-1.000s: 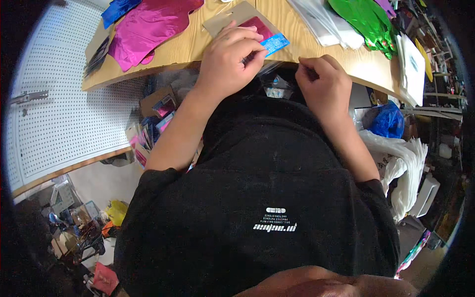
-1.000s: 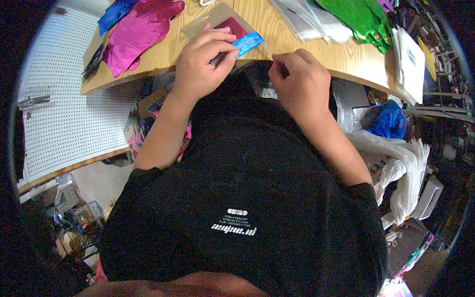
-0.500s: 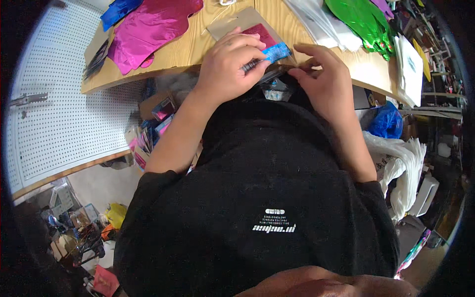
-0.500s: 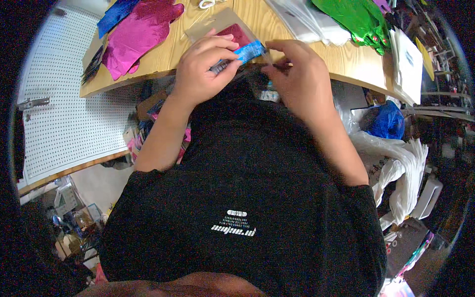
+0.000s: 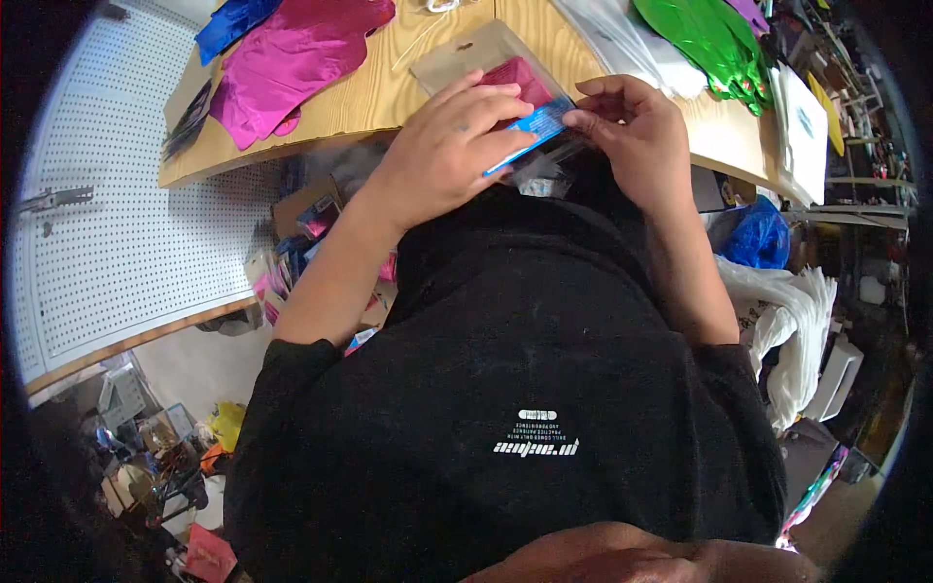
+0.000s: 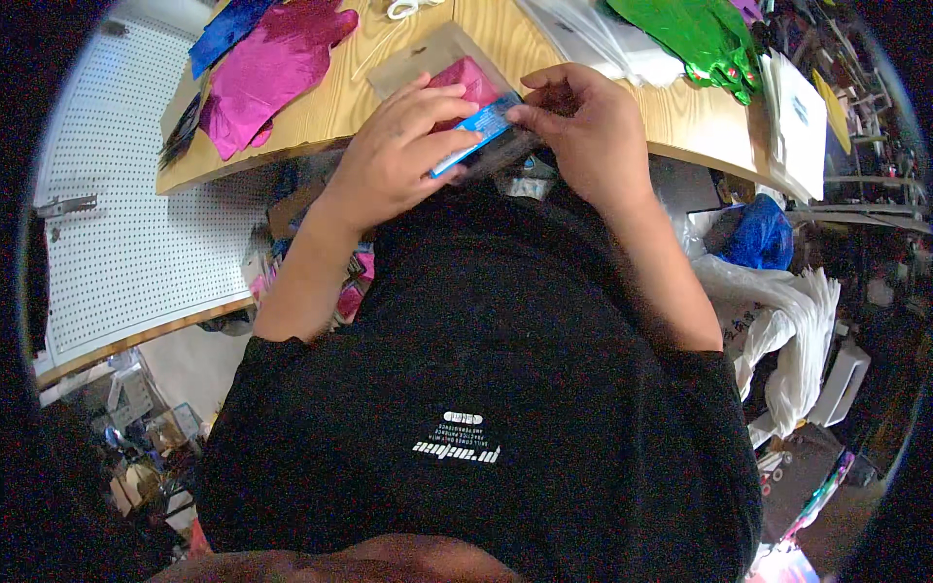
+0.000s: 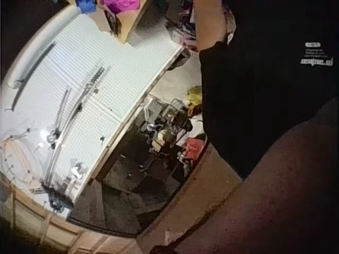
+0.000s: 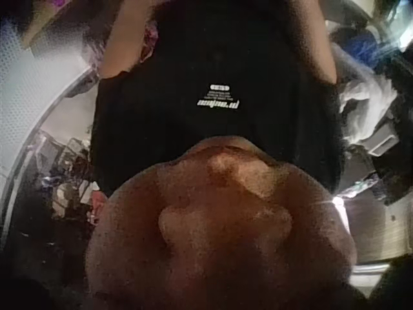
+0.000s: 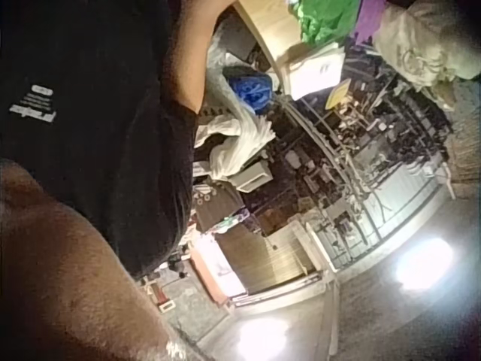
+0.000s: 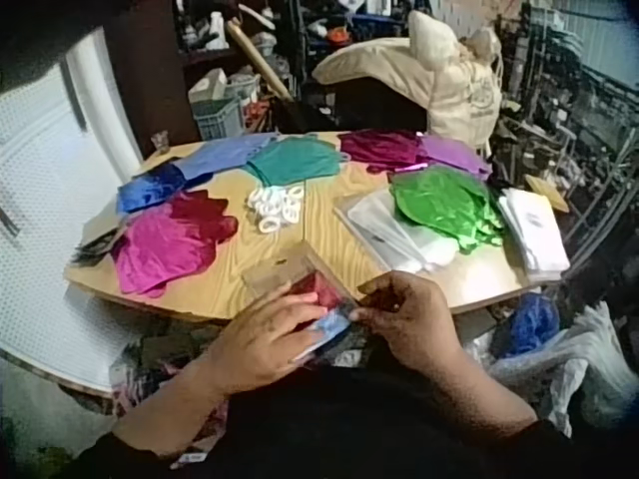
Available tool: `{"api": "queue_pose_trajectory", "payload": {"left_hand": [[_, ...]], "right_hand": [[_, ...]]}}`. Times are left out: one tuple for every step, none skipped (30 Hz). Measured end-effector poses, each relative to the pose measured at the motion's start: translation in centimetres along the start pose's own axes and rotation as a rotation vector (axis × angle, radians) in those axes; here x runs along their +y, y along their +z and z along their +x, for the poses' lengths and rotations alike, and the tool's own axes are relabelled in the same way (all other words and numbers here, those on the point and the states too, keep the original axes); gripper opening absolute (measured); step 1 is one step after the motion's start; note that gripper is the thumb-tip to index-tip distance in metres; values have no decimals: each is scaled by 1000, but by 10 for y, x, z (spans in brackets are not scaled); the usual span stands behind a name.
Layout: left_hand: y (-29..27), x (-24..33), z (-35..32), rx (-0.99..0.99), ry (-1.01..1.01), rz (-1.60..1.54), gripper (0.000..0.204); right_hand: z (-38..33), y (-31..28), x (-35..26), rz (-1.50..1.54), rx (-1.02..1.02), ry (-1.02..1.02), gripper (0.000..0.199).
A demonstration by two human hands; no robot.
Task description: The person is sorting and packing colored pentagonal plastic sheets into cardboard sleeves.
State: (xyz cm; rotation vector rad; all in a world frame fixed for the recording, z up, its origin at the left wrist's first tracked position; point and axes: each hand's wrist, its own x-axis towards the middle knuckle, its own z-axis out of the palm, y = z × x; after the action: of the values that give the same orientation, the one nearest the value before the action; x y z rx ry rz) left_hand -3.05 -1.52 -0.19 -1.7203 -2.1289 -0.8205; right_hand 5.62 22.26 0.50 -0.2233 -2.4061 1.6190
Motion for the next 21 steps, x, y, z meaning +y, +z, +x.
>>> {"api": "queue_pose_trajectory", "payload": {"left_hand": [[3, 0, -2, 24, 38, 49, 41], [6, 1, -3, 48, 76, 97, 42], [8, 1, -5, 72, 115, 146, 43], [11, 2, -6, 70, 118, 146, 43], [14, 3, -7, 86, 123, 120, 44], [18, 6, -7, 102, 127, 94, 44], [20, 8, -7, 118, 131, 69, 45], [19, 14, -4, 116, 136, 66, 45], [15, 23, 0, 76, 124, 5, 44], [9, 33, 4, 38, 109, -53, 44], [5, 38, 8, 0, 95, -111, 43], [1, 40, 11, 2, 96, -112, 43], [-5, 42, 13, 61, 67, -118, 42], [-11, 44, 15, 121, 37, -124, 42], [-16, 46, 17, 179, 7, -131, 42], [-19, 46, 22, 178, 6, -130, 42], [-21, 44, 31, 193, -51, -56, 40], [-22, 41, 40, 209, -106, 16, 38], [-22, 40, 44, 225, -160, 89, 36], [-23, 40, 45, 225, -159, 89, 36], [-24, 40, 44, 170, -339, -109, 35]], "right_hand": [[-1, 0, 1, 32, 10, -20, 29], [-2, 1, 3, 33, 13, -19, 29], [-4, 3, 3, 211, 42, 1, 30], [-5, 5, 4, 389, 70, 21, 31], [-7, 6, 3, 566, 98, 41, 32], [-8, 6, 3, 567, 100, 41, 32], [-9, 6, 1, 653, 112, 106, 34], [-9, 5, 0, 737, 128, 172, 37], [-10, 4, -1, 821, 144, 238, 39], [-10, 1, -2, 820, 146, 236, 39], [-9, -4, -2, 793, 153, 207, 38], [-8, -10, -2, 765, 161, 178, 38], [-8, -13, -4, 740, 165, 149, 37], [-9, -14, -6, 741, 162, 148, 37], [-12, -15, -9, 714, 96, 84, 37], [-15, -15, -11, 686, 30, 20, 37], [-16, -15, -13, 657, -36, -45, 37], [-17, -15, -17, 657, -35, -46, 37], [-16, -13, -21, 626, -50, -89, 38], [-15, -11, -25, 594, -64, -132, 39], [-15, -10, -27, 562, -77, -175, 40]]}}
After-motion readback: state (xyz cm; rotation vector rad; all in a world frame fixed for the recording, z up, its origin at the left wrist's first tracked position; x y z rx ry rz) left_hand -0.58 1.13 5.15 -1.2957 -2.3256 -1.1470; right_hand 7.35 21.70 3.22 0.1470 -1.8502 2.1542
